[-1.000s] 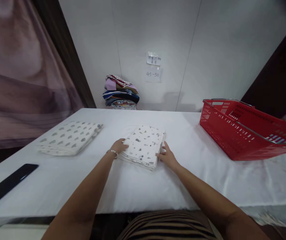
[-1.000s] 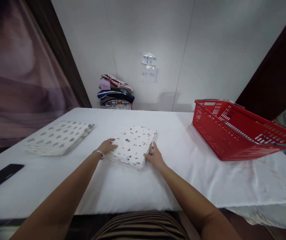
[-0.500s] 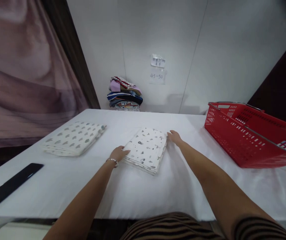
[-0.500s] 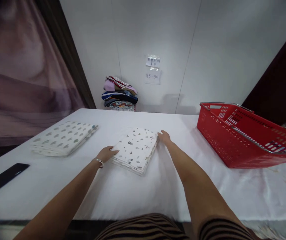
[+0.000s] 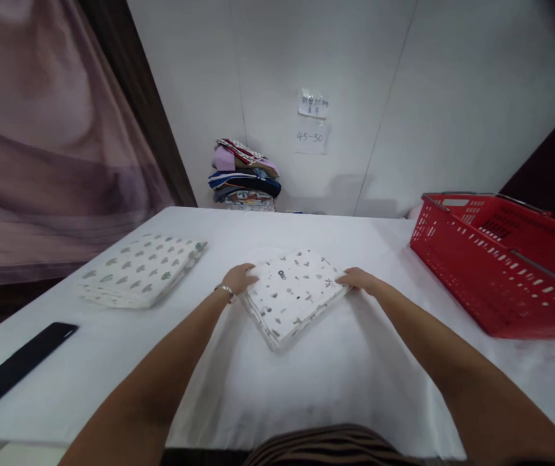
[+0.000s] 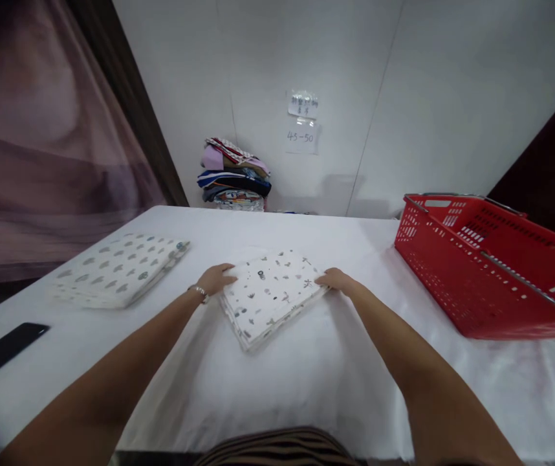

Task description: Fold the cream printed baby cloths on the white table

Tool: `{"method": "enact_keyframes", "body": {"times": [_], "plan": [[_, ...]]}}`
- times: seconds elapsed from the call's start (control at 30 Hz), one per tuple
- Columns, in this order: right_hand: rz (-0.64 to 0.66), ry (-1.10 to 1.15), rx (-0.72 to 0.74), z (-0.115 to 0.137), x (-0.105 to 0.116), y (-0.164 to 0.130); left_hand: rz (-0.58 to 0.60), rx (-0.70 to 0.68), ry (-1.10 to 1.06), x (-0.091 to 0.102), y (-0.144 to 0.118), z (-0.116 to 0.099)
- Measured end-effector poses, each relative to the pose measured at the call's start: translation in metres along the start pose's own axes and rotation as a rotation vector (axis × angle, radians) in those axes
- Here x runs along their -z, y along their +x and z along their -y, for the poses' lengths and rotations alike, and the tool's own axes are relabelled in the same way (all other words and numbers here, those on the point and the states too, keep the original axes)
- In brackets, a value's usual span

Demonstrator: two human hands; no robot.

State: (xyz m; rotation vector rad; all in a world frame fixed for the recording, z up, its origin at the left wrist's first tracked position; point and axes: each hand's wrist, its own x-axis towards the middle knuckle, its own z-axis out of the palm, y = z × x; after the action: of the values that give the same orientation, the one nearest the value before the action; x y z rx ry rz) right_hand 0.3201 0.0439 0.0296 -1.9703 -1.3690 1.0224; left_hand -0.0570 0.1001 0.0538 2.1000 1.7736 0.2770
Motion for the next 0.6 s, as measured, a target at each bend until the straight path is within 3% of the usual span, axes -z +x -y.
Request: {"method": "enact_keyframes", "body": {"times": [0.13,0.27,0.37,0.53,0.6], "plan": [[0.072,0.092,-0.117,-0.025,0.005,-0.050,0.054,-0.042,0.055,0.000,0.035,-0.024],[0.065,0.166,-0.140,-0.029,0.003,-0.077,0.034,-0.041,0.094,-0.007,0.033,-0.048],[0.048,0.226,-0.151,-0.024,0.004,-0.079,-0.021,-0.155,0.100,-0.016,0.004,-0.072],[0.157,0.438,-0.245,-0.023,0.013,-0.078,0.060,-0.509,-0.031,-0.049,-0.063,-0.126],[0.184,0.535,-0.242,-0.026,0.016,-0.082,0.056,-0.584,-0.034,-0.064,-0.080,-0.149]]}}
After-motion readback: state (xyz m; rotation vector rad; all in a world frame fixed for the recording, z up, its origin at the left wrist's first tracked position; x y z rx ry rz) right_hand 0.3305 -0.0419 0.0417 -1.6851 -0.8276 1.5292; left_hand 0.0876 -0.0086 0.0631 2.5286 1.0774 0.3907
